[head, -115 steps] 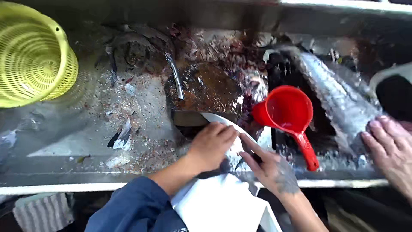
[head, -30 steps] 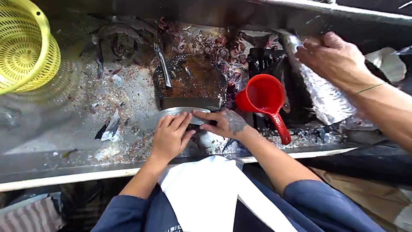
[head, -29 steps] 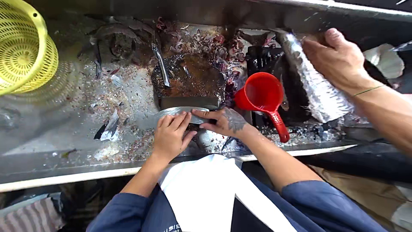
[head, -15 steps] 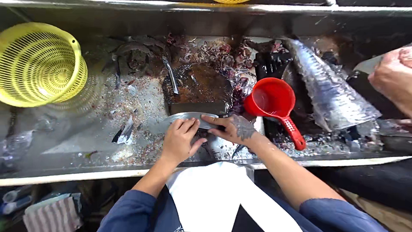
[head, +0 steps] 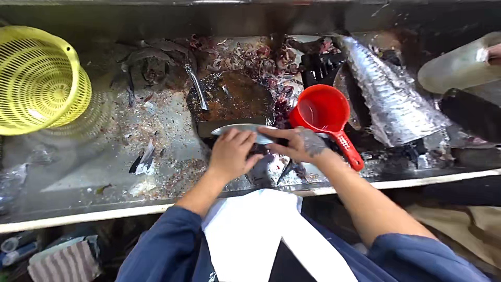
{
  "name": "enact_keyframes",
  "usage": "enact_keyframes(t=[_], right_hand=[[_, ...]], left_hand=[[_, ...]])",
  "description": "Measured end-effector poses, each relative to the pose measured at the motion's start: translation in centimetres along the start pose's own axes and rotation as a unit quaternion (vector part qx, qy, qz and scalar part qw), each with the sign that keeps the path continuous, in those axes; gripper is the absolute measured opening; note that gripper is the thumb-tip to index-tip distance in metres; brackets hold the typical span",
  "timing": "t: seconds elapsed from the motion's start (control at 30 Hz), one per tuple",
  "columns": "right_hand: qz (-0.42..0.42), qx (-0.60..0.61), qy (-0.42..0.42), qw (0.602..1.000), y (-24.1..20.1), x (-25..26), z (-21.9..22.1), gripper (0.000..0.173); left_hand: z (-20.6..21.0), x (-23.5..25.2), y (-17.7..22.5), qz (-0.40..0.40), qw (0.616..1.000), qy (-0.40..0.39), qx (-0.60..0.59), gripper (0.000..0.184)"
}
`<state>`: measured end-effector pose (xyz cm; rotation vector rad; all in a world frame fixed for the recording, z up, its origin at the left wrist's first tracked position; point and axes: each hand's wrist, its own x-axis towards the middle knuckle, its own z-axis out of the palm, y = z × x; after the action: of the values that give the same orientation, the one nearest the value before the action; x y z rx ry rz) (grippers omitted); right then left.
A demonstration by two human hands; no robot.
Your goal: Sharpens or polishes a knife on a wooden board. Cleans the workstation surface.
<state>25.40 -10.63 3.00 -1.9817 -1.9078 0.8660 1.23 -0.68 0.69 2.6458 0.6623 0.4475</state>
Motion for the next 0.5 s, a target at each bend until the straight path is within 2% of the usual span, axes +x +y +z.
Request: enact_keyframes(t=[0.07,0.13,0.23,0.3,0.4,0.5], right_hand=[[0.034,-0.018,0.009,0.999,1.7,-1.7,-2.0,0.052],[0.049,-0.015,0.007,0.999,1.2,-1.6,-2.2,0.053],[0.032,0.015,-0.008,0.999,-2.9,1.6,1.0,0.051],[0.008,0.015,-0.025,1.000,-4.5,2.8,2.6,0.050],[0.004,0.018,-0.026,0.999,-2.6,1.9,1.4,0.048],[0.037,-0.020,0.008,0.999,1.1,-1.0,-1.3,0.051]], left_hand=[[0.6,2.5,1.8,0.036,0.998,-0.042,-0.024,0.056],[0.7,2.4,2.2,0.035,0.998,-0.040,-0.036,0.056],[-0.9,-1.8,-0.9,-0.033,0.999,0.004,-0.012,0.051],[-1.5,-4.7,-2.0,-0.071,0.997,0.010,0.016,0.056],[-0.5,-3.4,0.1,-0.079,0.996,-0.016,0.028,0.068],[0.4,0.5,2.6,-0.023,0.996,-0.083,-0.004,0.069]])
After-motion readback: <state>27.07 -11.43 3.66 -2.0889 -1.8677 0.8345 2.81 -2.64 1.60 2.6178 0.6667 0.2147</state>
